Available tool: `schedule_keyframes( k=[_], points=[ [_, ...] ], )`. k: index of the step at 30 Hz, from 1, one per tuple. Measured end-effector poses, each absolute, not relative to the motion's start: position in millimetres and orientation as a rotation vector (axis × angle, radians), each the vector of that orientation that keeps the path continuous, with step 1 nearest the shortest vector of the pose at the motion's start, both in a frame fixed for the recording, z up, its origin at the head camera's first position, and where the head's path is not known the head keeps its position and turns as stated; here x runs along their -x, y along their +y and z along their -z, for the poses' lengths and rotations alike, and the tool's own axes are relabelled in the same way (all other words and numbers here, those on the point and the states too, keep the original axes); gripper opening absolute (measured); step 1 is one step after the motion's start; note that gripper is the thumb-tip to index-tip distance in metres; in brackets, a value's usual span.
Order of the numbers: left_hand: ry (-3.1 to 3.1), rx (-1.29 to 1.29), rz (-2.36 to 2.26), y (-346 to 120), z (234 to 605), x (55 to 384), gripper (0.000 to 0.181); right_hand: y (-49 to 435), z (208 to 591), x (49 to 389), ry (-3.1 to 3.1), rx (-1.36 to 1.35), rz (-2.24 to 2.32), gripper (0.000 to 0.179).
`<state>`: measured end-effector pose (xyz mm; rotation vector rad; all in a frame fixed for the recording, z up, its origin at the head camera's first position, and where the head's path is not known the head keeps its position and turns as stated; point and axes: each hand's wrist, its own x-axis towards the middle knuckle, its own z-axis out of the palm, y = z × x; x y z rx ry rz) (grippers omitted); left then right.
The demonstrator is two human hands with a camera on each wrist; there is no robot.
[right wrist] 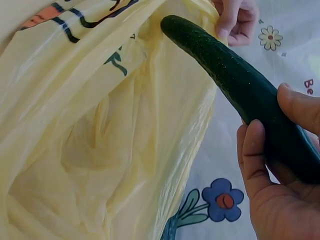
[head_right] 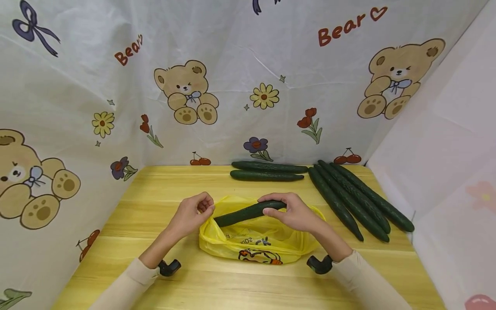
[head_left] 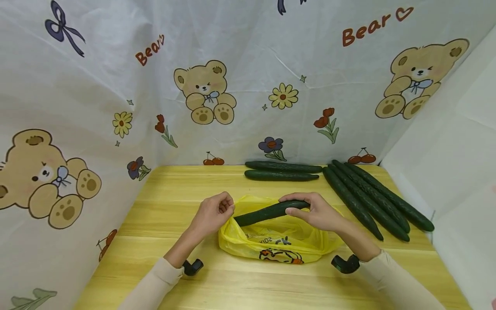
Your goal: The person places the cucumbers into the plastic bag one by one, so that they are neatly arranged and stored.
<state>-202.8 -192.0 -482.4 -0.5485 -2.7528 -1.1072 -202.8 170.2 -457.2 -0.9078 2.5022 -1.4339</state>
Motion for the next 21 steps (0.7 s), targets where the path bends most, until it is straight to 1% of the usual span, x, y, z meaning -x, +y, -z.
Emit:
schedule_keyframes(
  k=[5,10,16,21],
  points=[
    [-2.733,0.569,1.132,-191,480,200,0.010,161,460,205,2.464,0.946,1.435,0.034],
    [-2.741,0.572,1.153,-194,481,198,0.011,160,468,206,2.516,0.943,1.323,0.035],
    [-2.747,0.573,1.173,-197,482,197,0.010,166,478,206,2.772,0.960,1.067,0.035],
    [-2.741,0.554,1.192,-200,484,198,0.012,167,482,206,2.949,0.900,0.809,0.039]
  ],
)
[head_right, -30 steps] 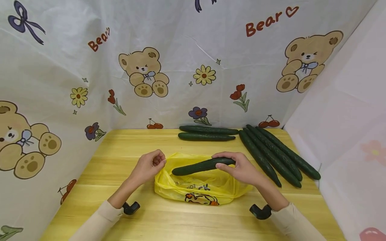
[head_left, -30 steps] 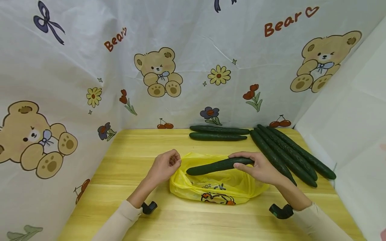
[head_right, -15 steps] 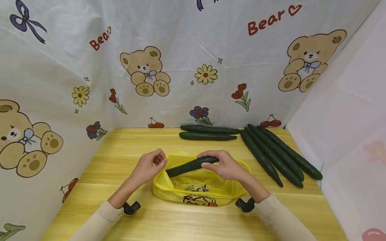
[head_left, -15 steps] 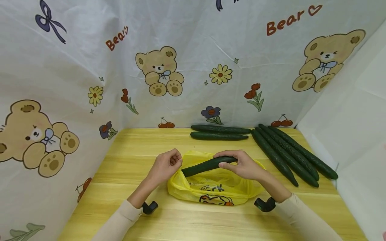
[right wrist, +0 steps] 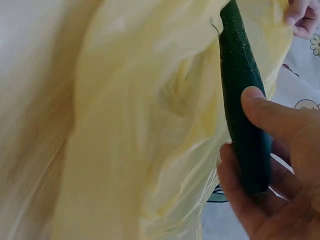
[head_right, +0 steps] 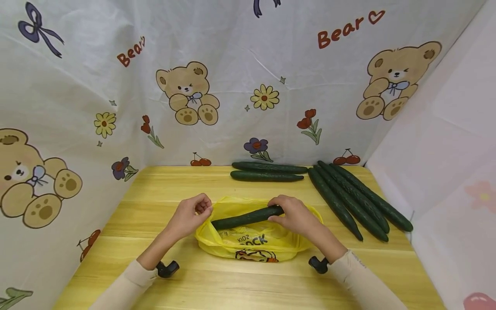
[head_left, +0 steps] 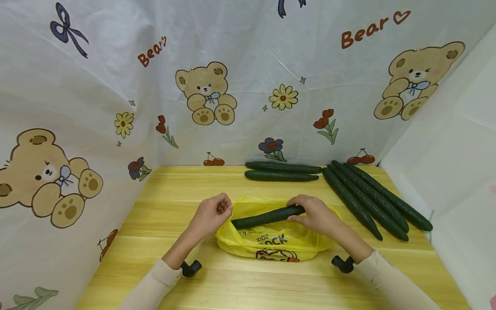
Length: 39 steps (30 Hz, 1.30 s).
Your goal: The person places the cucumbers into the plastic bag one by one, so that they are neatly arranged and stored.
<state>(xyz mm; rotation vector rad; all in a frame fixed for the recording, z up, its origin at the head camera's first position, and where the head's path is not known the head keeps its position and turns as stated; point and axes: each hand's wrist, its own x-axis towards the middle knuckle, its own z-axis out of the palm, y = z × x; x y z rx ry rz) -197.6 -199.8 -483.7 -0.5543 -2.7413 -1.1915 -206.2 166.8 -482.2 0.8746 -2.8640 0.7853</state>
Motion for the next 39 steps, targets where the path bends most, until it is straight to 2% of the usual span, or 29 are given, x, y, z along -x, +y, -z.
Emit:
schedule_keyframes(
  k=[9,15,31,39],
  points=[
    [-2.752,0.552,1.176,-198,485,198,0.011,162,488,212,-2.852,-0.775,-0.515,0.040],
    [-2.749,0.546,1.169,-197,483,198,0.011,160,488,214,-2.761,-0.754,-0.438,0.029],
    [-2.765,0.508,1.195,-197,485,197,0.011,175,492,210,-2.830,-0.660,-0.533,0.033],
    [-2.755,0.512,1.185,-197,485,197,0.011,202,494,209,-2.827,-0.576,-0.613,0.029]
  ],
)
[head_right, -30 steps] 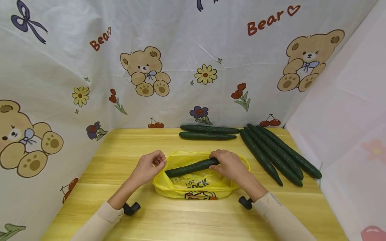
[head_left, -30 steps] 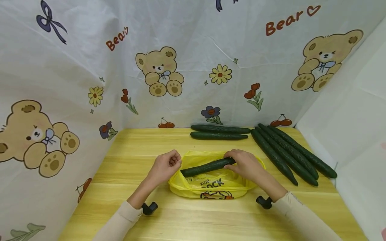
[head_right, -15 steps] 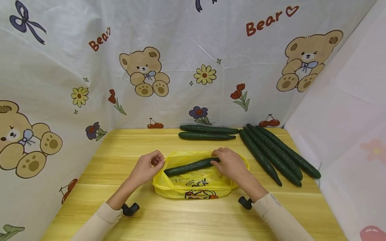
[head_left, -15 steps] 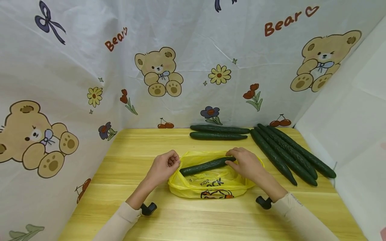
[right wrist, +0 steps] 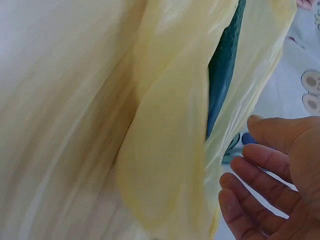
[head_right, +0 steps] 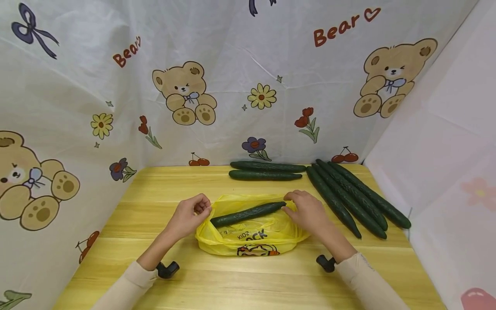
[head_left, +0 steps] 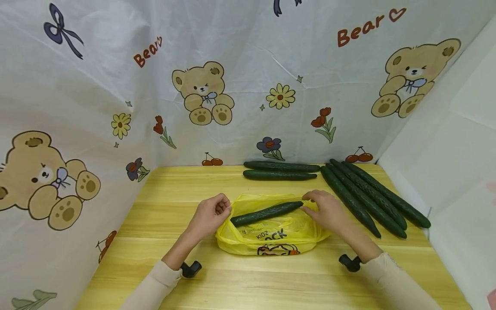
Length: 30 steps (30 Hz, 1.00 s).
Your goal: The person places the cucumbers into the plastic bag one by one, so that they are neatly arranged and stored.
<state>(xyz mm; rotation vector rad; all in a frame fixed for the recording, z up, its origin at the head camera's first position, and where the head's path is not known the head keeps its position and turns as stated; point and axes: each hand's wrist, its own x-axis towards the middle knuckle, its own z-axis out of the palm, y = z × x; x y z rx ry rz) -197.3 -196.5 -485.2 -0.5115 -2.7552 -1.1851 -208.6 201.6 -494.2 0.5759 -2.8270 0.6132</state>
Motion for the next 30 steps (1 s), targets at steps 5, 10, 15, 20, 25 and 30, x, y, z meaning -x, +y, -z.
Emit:
schedule_keyframes(
  k=[5,10,15,20,25,30],
  points=[
    [-2.743,0.523,1.192,-197,486,197,0.011,230,494,201,-2.888,-0.452,-0.673,0.033],
    [-2.742,0.517,1.194,-198,487,197,0.011,260,494,193,-2.906,-0.350,-0.724,0.037],
    [-2.747,0.504,1.189,-198,488,198,0.011,290,498,183,-2.887,-0.274,-0.732,0.044],
    [-2.754,0.501,1.186,-197,488,198,0.010,314,504,176,-2.889,-0.219,-0.699,0.052],
    [-2.763,0.484,1.186,-197,489,197,0.010,331,516,171,-2.953,-0.153,-0.654,0.062],
    [-2.754,0.484,1.200,-197,488,197,0.010,341,528,167,-3.016,-0.151,-0.582,0.070]
  ],
)
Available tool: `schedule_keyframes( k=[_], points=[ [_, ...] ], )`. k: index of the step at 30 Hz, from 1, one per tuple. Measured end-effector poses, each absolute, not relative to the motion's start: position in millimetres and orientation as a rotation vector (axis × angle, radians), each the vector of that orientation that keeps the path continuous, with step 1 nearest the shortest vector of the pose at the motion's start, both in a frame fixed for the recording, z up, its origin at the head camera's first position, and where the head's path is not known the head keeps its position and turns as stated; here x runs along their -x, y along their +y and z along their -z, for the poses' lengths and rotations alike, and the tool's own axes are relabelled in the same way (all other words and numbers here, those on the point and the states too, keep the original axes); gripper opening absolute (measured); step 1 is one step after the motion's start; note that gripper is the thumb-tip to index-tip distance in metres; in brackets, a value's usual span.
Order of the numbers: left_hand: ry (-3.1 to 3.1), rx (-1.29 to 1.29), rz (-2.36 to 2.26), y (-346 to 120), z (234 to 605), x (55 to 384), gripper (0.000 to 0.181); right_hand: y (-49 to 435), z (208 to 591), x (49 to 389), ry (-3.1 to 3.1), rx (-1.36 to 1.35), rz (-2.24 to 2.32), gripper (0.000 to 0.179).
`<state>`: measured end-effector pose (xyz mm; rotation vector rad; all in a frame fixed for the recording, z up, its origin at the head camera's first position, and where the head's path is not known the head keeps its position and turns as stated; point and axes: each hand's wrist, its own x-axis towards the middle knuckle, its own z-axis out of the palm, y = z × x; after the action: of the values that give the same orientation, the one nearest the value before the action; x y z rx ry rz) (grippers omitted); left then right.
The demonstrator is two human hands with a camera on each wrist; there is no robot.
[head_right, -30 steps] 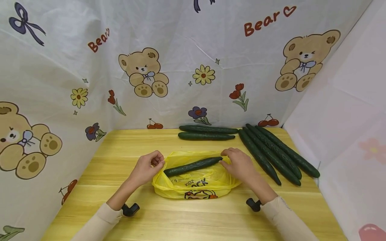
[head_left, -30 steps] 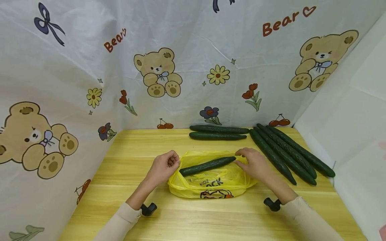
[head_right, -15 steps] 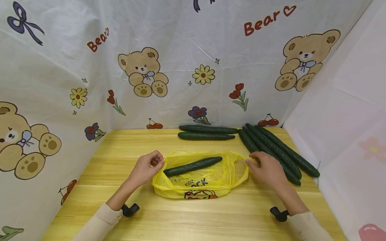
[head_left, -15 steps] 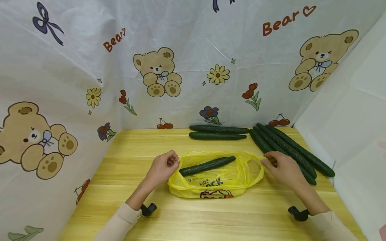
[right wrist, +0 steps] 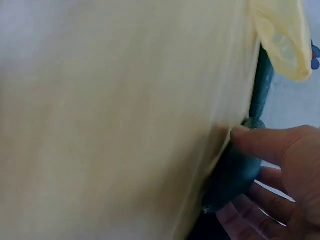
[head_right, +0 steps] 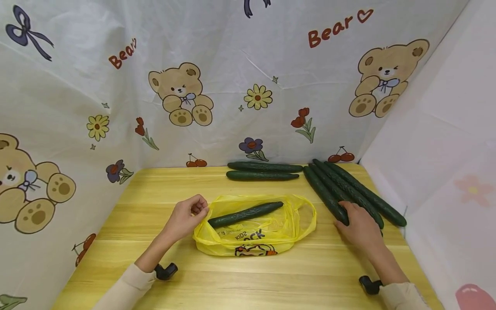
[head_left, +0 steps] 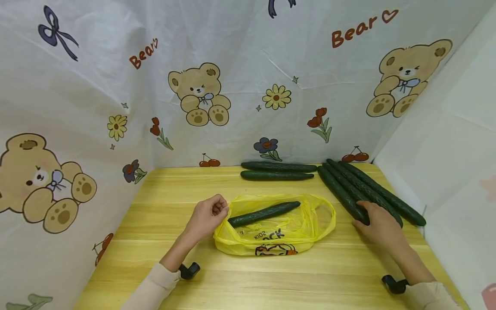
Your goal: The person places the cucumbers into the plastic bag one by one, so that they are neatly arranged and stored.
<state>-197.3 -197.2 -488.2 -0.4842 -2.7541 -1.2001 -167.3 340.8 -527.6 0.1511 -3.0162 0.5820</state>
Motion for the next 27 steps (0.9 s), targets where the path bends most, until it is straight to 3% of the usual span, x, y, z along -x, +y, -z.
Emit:
schedule_keyframes(
  k=[19,27],
  points=[
    [-2.740,0.487,1.217,-202,484,198,0.009,342,535,173,-2.975,-0.185,-0.500,0.064],
    [-2.748,0.479,1.209,-203,485,198,0.009,344,520,179,-2.980,-0.159,-0.536,0.061]
  ],
)
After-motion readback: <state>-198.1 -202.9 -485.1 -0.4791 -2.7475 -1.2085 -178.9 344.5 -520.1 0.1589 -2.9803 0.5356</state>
